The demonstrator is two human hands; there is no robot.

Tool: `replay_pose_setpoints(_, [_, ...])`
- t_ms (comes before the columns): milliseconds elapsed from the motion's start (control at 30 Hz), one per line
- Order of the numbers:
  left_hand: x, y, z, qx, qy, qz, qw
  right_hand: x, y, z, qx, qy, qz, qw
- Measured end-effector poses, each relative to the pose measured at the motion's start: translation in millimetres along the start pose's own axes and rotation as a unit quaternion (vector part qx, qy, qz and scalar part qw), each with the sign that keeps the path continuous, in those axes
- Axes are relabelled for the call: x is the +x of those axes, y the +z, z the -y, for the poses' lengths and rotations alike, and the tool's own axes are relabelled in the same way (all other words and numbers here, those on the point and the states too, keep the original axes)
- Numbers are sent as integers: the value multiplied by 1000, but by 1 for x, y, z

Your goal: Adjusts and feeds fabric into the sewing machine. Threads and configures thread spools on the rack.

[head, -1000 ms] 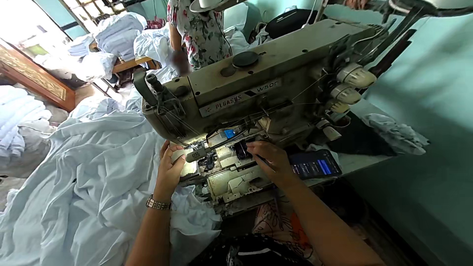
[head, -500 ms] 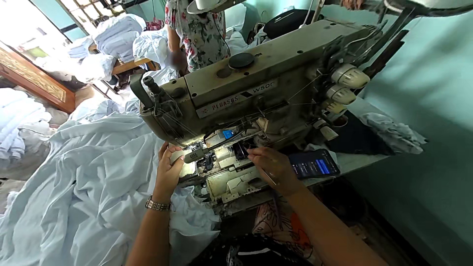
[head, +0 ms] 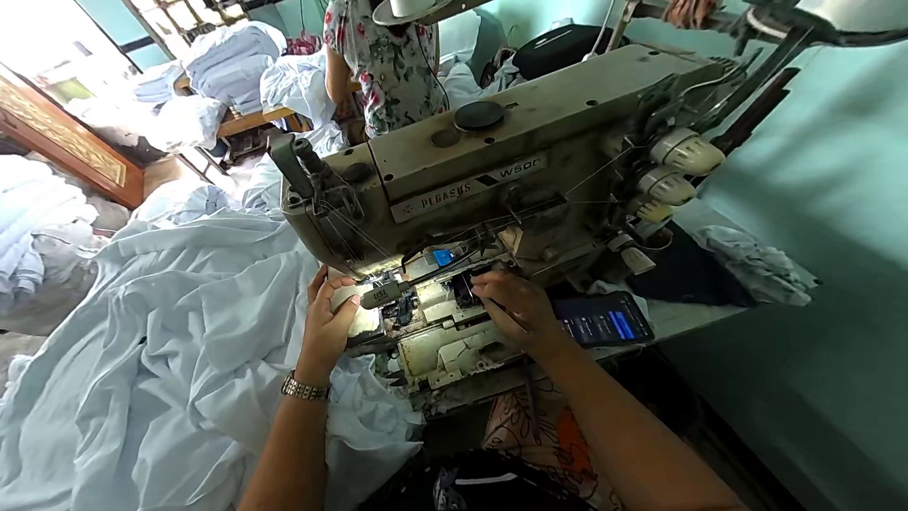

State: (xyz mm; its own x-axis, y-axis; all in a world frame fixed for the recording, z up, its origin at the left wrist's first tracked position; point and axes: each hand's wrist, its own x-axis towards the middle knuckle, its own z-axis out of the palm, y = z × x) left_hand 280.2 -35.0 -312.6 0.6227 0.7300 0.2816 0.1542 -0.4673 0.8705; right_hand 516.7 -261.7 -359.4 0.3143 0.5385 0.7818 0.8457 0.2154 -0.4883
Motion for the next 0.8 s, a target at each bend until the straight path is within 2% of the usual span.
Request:
replay_pose_setpoints(300, [1,-1,0,21,7,7,1000,-7,-7,15,47,31,-31,998])
replay_pose_setpoints(467, [1,-1,1,14,9,5,1000,-2,-6,9,39,66,1,997])
replay_pose_setpoints(800, [0,-1,2,10,14,1,1000,-16,-12,14,-53,-32,-19,998])
